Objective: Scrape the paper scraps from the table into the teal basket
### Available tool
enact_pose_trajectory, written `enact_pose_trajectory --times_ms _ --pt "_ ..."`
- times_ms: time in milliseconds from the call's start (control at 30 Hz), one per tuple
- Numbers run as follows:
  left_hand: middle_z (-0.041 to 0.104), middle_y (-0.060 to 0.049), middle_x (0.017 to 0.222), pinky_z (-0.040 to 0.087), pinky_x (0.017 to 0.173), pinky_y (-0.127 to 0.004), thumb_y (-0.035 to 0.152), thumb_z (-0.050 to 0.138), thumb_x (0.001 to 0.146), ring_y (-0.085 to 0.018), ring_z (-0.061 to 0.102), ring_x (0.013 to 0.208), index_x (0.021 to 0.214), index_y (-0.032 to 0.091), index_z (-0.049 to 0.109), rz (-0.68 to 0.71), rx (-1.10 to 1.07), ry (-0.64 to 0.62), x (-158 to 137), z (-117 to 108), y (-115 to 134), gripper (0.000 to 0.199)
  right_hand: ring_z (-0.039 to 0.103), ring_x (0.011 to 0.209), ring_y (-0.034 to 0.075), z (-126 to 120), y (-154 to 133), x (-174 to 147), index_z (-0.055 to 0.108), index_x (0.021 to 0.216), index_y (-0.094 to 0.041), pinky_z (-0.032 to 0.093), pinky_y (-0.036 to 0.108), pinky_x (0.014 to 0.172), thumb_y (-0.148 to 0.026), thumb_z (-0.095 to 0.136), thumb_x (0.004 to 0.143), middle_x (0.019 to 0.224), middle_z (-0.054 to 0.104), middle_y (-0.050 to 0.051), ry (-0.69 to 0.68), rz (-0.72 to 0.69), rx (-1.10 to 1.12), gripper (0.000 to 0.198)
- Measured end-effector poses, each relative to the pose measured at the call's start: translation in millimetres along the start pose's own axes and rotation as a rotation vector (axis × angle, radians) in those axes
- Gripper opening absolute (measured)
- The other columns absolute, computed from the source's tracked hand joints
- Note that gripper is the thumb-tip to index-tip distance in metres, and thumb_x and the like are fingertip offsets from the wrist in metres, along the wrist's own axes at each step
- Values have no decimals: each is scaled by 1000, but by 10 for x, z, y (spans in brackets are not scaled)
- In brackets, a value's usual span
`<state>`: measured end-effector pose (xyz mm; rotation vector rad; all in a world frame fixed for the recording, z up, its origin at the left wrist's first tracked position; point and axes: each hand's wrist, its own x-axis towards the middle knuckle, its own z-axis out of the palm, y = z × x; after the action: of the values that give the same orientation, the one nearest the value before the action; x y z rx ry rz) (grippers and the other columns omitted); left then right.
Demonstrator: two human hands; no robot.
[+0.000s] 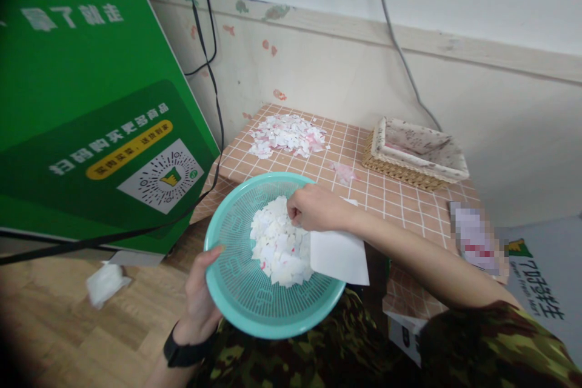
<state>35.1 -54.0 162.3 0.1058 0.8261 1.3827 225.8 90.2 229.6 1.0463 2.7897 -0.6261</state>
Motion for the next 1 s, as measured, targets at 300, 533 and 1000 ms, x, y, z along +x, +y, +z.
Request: enact_pose_trajectory --times_ms 300,533,1000 --pt "73 -11 89 48 83 -43 31 54 77 -31 63 93 94 14 71 -13 3 -18 -10 -9 -9 30 55 65 12 27 -34 41 67 71 -19 28 25 56 -28 62 77 67 66 1 8 -80 -28 12" --pt "73 -11 86 49 83 -44 32 56 76 -32 64 93 93 12 71 -28 35 -36 -39 6 -13 31 56 60 15 202 -145 111 66 70 -15 23 27 52 -25 56 80 67 66 7 51 -38 -261 17" --pt "73 -11 91 49 83 -42 31 55 77 -31 64 92 94 13 71 -8 -15 -28 -30 -19 -3 30 52 63 13 62 -147 132 63 75 -18 26 27 56 -17 46 80 69 64 3 3 -134 -157 18"
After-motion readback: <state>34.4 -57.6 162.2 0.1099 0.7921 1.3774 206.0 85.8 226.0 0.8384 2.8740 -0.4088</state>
